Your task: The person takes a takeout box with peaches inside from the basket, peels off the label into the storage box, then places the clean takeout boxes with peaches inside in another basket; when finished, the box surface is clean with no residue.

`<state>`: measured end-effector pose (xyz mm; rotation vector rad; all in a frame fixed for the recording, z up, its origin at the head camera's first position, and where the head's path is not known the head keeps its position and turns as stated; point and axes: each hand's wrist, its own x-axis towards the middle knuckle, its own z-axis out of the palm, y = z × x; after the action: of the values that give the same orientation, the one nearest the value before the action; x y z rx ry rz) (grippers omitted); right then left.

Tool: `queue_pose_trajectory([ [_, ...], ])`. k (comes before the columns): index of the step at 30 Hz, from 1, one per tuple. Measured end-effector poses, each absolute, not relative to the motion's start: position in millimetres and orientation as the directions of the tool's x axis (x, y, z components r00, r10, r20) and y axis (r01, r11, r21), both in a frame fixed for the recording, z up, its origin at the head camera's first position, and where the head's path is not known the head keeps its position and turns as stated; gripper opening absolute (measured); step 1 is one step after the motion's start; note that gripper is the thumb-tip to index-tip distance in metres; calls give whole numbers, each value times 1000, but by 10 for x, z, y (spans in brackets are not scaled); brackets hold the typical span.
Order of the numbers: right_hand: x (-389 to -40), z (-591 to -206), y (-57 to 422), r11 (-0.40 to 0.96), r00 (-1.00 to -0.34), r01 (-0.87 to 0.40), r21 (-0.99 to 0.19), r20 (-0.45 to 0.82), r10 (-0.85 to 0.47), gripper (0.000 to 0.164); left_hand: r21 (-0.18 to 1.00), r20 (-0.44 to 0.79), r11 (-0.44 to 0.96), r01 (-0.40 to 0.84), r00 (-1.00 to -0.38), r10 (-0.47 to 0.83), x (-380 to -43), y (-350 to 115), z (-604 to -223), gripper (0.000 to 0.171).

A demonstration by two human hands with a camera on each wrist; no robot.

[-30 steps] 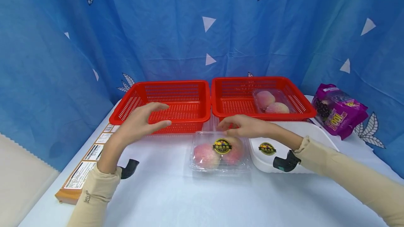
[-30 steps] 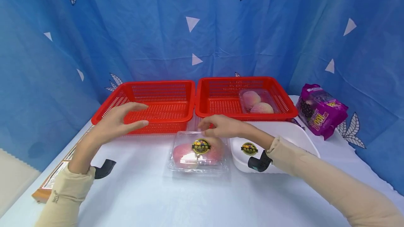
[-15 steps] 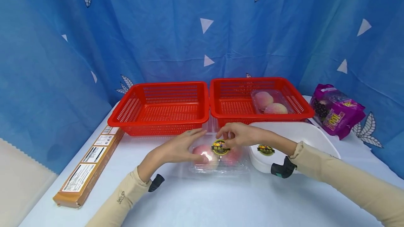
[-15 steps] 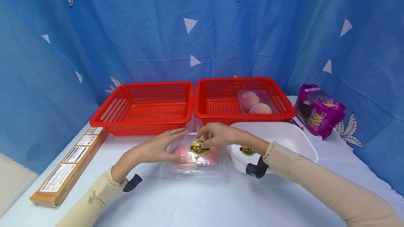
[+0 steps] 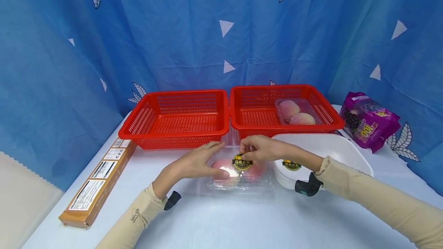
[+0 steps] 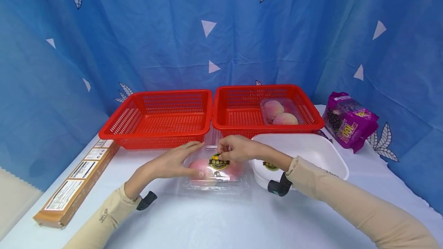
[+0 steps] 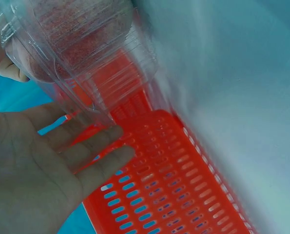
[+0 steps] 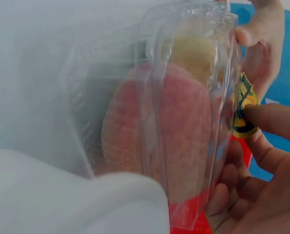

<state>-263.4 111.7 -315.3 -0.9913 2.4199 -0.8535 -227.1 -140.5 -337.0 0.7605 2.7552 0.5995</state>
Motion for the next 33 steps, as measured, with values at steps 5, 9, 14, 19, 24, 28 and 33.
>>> queue_pose_trajectory([
  [5, -2631, -3150, 1103, 548, -663, -491, -678, -117, -739, 7, 438, -92, 781, 444, -843, 531, -2274, -1407, -3378, 96],
  [9, -2628, -3150, 1115, 541, -664, -470, -697, -125, -738, 6, 443, -85, 776, 449, -840, 535, -2277, -1405, -3378, 95],
  [14, -2639, -3136, 1139, 524, -671, -449, -724, -115, -733, 5, 447, -83, 774, 448, -841, 534, -2276, -1402, -3374, 95],
  [19, -2641, -3080, 1156, 492, -655, -423, -761, -119, -747, 6, 451, -94, 779, 436, -845, 527, -2281, -1407, -3378, 96],
  [24, -2629, -3020, 1177, 487, -638, -412, -770, -139, -758, 7, 455, -98, 781, 428, -848, 521, -2281, -1410, -3379, 96],
  [28, -2621, -2994, 1210, 507, -641, -421, -752, -149, -753, 8, 460, -98, 779, 425, -848, 521, -2280, -1412, -3383, 96],
  [33, -2611, -2988, 1291, 521, -649, -411, -748, -161, -743, 8, 459, -97, 778, 429, -846, 524, -2290, -1407, -3387, 95],
])
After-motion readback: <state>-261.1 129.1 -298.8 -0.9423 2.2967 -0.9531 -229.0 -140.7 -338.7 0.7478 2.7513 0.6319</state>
